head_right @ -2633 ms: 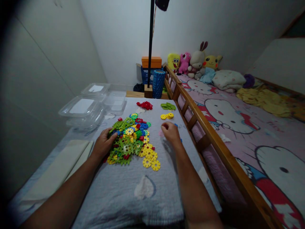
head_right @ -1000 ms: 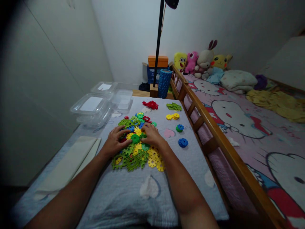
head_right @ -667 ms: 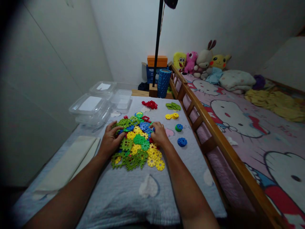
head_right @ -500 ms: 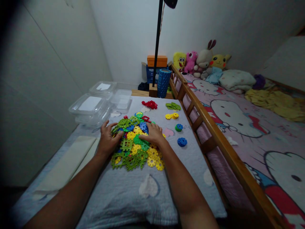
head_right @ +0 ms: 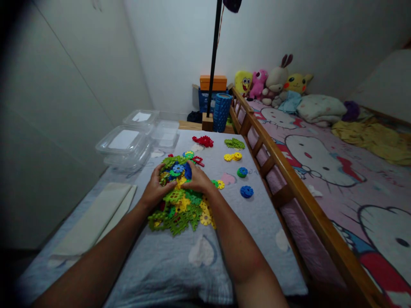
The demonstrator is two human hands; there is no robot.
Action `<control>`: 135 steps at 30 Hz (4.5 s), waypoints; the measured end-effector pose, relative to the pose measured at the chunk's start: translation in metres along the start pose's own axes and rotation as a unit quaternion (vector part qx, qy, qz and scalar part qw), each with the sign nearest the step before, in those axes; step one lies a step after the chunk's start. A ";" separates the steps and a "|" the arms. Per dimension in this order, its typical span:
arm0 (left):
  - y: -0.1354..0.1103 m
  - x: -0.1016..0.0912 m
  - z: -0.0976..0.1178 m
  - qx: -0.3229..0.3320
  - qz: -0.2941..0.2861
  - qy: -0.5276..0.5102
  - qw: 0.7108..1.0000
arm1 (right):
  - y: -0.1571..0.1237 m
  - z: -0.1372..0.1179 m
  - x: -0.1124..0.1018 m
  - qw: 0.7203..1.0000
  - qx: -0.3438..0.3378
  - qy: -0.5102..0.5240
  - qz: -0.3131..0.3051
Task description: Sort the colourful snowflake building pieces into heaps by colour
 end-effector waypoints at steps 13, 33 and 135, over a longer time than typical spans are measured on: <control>0.019 0.029 0.019 -0.011 -0.099 -0.131 0.986 | -0.017 0.018 -0.018 0.955 0.046 0.293 0.007; -0.077 -0.024 0.002 0.064 -0.291 0.240 0.924 | -0.151 0.037 -0.005 0.977 0.073 -0.196 -0.030; 0.081 -0.019 -0.037 -0.021 -0.022 0.065 0.997 | 0.095 0.137 -0.098 0.907 0.282 -0.020 0.311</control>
Point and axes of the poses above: each hand's wrist, its own y-axis towards the middle knuckle, its own x-axis out of the palm, z = x × y, the point moved 5 cm from there along y, towards the middle knuckle, and after that the axes turned 12 degrees about -y, right-handed, at the moved point
